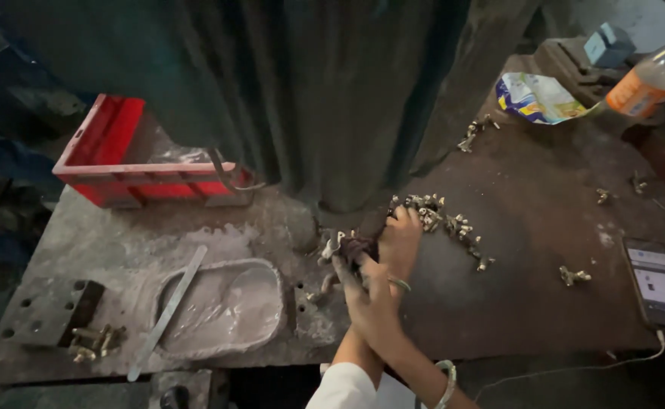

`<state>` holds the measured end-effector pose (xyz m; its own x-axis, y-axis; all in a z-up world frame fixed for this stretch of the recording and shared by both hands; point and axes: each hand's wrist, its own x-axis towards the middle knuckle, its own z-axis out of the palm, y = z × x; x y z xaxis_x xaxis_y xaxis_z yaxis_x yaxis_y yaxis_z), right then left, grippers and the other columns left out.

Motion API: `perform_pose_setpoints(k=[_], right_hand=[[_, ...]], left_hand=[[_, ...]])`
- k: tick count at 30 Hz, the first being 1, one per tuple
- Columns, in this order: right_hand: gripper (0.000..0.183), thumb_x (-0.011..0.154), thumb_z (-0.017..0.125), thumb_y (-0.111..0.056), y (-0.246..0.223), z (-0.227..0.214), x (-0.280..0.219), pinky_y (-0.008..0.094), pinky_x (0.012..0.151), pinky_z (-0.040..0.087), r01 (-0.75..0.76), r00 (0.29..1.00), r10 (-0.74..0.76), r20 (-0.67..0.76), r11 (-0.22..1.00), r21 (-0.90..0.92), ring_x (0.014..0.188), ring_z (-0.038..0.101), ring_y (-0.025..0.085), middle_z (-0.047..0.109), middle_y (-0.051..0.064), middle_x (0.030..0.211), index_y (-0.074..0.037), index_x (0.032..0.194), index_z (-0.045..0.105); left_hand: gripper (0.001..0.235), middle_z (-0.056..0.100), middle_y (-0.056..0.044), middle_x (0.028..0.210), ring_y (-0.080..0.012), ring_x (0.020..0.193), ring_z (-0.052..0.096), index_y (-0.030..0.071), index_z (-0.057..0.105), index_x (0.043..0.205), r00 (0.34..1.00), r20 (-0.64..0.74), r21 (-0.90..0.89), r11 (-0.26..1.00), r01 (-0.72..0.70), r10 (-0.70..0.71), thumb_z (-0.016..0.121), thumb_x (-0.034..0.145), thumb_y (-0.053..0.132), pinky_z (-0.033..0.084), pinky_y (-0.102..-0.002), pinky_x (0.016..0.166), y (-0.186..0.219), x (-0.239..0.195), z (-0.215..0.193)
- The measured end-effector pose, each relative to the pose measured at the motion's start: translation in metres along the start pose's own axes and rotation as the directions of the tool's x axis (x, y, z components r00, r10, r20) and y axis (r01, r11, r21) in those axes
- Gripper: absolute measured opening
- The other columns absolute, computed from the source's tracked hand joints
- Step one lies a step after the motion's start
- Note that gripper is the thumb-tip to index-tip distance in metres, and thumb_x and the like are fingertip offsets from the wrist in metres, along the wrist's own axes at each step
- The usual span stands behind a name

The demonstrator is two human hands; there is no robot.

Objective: The person picks up small brass fittings from the workbench, dips them into a tray of liquid, and drills each one under a bench drill press. Finished fittings are set aside on the bench as the person works through the pile one at a time.

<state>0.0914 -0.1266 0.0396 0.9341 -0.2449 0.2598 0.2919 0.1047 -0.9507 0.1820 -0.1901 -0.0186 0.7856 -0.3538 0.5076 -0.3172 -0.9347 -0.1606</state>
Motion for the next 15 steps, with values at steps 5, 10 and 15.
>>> perform_pose_setpoints(k=[5, 10, 15], right_hand=[[0.035, 0.095, 0.074, -0.01, 0.055, -0.03, 0.006, 0.029, 0.082, 0.057, 0.317, 0.948, -0.285, 0.144, 0.89, -0.327, 0.095, 0.071, 0.018, 0.07, 0.01, 0.111, 0.001, 0.125, 0.062], [0.022, 0.096, 0.066, -0.025, -0.008, -0.017, 0.012, 0.034, 0.092, 0.047, 0.239, 0.968, -0.234, 0.09, 0.753, -0.613, 0.103, 0.064, 0.02, 0.07, 0.001, 0.114, -0.014, 0.116, 0.068], [0.017, 0.097, 0.066, -0.012, -0.021, -0.029, 0.028, 0.03, 0.079, 0.054, -0.316, 0.917, 0.354, 0.187, 0.926, -0.205, 0.085, 0.066, 0.012, 0.074, 0.002, 0.093, -0.003, 0.108, 0.075]], left_hand=[[0.009, 0.066, -0.006, 0.095, -0.0235, 0.083, 0.072, 0.013, 0.066, 0.098, 0.991, 0.09, -0.303, 0.945, 0.122, -0.099, 0.066, 0.089, 0.013, 0.058, -0.034, 0.059, -0.009, -0.013, -0.018], [0.033, 0.07, -0.013, 0.107, -0.0276, 0.092, 0.069, 0.005, 0.068, 0.122, 0.919, 0.049, -0.898, 0.386, 0.212, -0.392, 0.068, 0.093, 0.021, 0.057, -0.041, 0.08, -0.01, -0.106, -0.024], [0.03, 0.073, -0.009, 0.105, -0.0212, 0.09, 0.071, 0.004, 0.069, 0.121, 0.814, 0.511, -0.86, -0.152, 0.487, -0.276, 0.066, 0.095, 0.017, 0.06, -0.037, 0.077, -0.026, -0.213, -0.049]])
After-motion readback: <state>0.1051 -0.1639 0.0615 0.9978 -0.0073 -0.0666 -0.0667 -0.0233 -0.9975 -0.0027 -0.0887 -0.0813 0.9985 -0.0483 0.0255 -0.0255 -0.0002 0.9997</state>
